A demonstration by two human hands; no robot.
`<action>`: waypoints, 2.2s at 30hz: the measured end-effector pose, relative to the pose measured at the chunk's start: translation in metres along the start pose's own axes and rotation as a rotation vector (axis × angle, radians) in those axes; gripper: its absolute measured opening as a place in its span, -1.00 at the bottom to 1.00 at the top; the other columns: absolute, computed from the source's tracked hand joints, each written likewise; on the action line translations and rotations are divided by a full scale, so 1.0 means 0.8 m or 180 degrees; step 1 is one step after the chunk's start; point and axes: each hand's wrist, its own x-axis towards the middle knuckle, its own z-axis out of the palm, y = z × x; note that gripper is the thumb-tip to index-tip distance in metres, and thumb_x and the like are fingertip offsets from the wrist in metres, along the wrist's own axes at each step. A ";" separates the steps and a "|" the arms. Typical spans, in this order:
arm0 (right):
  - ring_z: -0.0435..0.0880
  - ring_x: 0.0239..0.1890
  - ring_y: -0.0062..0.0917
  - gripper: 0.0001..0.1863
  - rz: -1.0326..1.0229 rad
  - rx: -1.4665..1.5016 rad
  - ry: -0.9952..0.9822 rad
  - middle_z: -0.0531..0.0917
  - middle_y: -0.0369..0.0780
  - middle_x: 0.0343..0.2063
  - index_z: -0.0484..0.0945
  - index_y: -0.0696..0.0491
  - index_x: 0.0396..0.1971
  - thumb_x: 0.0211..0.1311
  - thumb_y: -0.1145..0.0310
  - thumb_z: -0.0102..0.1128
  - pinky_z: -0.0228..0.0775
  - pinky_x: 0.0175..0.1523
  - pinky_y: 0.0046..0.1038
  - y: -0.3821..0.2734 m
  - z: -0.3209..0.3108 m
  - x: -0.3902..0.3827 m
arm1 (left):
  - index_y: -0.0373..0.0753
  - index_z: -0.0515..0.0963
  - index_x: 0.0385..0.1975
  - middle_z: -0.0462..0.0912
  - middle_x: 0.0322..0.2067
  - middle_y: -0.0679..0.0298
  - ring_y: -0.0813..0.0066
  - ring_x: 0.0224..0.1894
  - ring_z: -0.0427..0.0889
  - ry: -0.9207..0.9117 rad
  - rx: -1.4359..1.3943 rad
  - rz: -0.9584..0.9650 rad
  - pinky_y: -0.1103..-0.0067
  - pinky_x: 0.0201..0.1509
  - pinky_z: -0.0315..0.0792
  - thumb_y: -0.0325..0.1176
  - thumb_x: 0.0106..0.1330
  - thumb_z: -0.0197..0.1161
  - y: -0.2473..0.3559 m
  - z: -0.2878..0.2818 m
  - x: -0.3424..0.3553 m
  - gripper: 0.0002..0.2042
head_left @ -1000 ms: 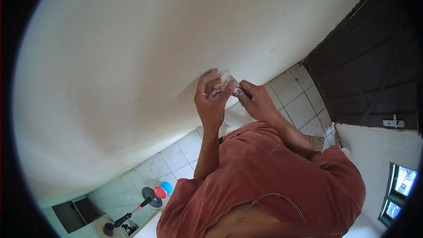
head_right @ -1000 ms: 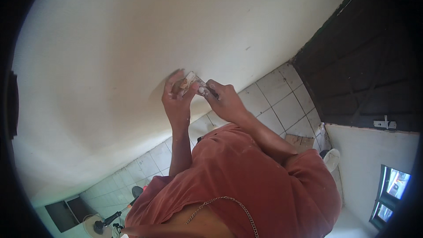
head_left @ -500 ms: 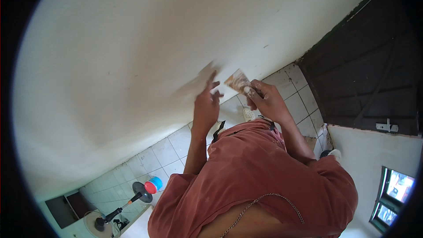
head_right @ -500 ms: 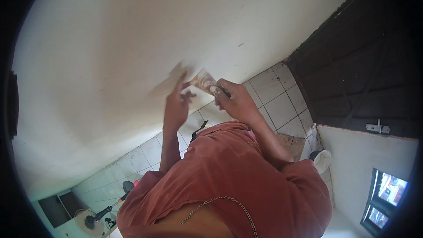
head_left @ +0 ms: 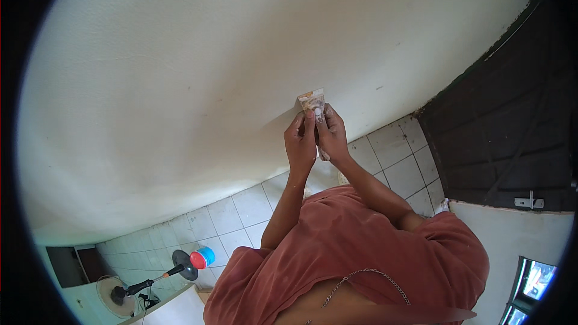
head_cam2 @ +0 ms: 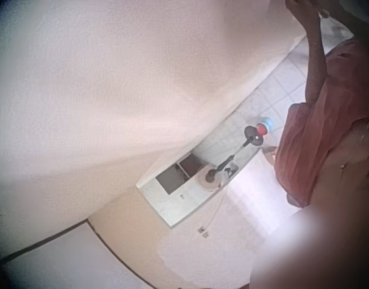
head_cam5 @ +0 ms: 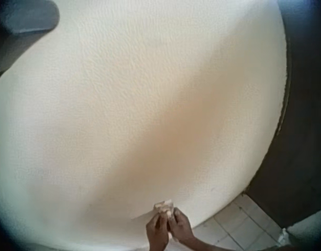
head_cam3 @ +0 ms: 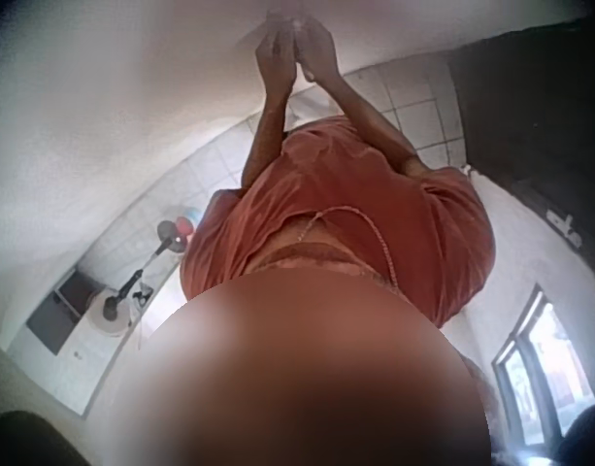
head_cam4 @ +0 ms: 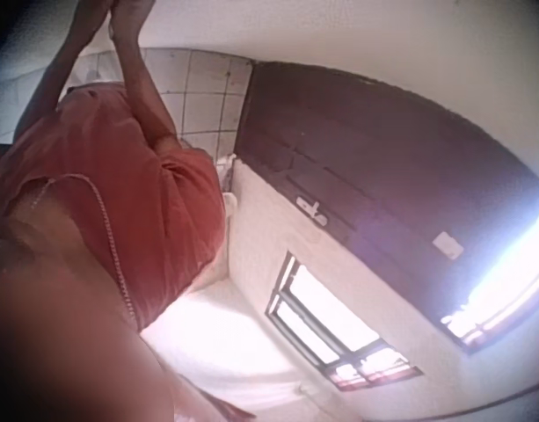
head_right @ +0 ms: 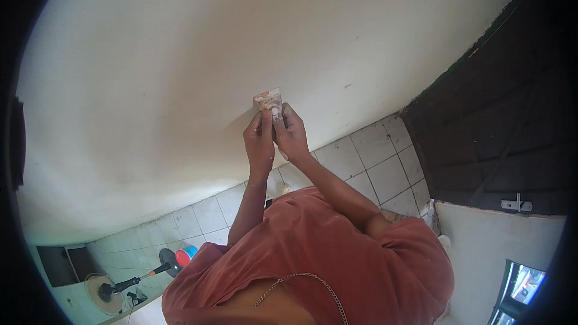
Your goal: The person patches a hole in a wall with wall filler using a putty knife.
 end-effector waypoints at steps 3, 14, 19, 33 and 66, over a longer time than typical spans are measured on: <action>0.37 -0.49 -0.80 -0.88 -0.0264 0.0191 0.0110 0.45 -0.36 -0.54 0.38 0.11 -0.34 0.34 0.39 -0.10 0.25 -0.45 -0.68 -0.011 0.012 -0.004 | -0.38 0.53 -0.30 0.54 -0.48 0.33 0.68 -0.41 0.42 -0.0059 0.0197 0.0001 0.69 -0.32 0.31 -0.23 0.39 0.01 0.014 -0.005 -0.003 -0.70; 0.39 -0.43 -0.75 -0.88 -0.0333 -0.0375 0.0133 0.50 -0.32 -0.48 0.41 0.12 -0.35 0.32 0.42 -0.11 0.30 -0.33 -0.64 -0.016 0.011 -0.002 | -0.39 0.54 -0.42 0.47 -0.65 0.33 0.72 -0.53 0.29 0.0206 0.0182 0.0146 0.65 -0.48 0.24 -0.21 0.36 0.06 0.010 -0.002 0.001 -0.68; 0.39 -0.42 -0.77 -0.87 -0.0113 -0.0003 0.0205 0.50 -0.32 -0.47 0.40 0.13 -0.38 0.33 0.41 -0.09 0.30 -0.34 -0.64 -0.007 0.014 -0.006 | -0.39 0.55 -0.40 0.49 -0.64 0.32 0.72 -0.56 0.32 0.0214 0.0273 0.0255 0.65 -0.49 0.26 -0.23 0.36 0.06 0.003 -0.003 0.007 -0.69; 0.46 -0.41 -0.76 -0.86 -0.0205 0.0185 0.0313 0.52 -0.32 -0.39 0.40 0.13 -0.24 0.34 0.47 -0.17 0.39 -0.31 -0.66 -0.002 0.031 -0.011 | -0.39 0.54 -0.44 0.48 -0.61 0.36 0.71 -0.51 0.34 0.0181 0.0573 0.0230 0.66 -0.42 0.27 -0.21 0.36 0.05 0.018 -0.011 0.004 -0.67; 0.35 -0.53 -0.33 -0.59 -0.1043 -0.2320 0.1915 0.39 -0.08 -0.51 0.37 0.12 0.11 0.24 0.47 -0.02 0.27 -0.36 -0.35 -0.025 0.059 -0.022 | -0.38 0.51 -0.29 0.61 -0.32 0.13 0.40 -0.34 0.66 -0.1064 0.0622 0.1500 0.57 -0.26 0.53 -0.54 0.24 0.12 0.033 -0.089 0.038 -0.90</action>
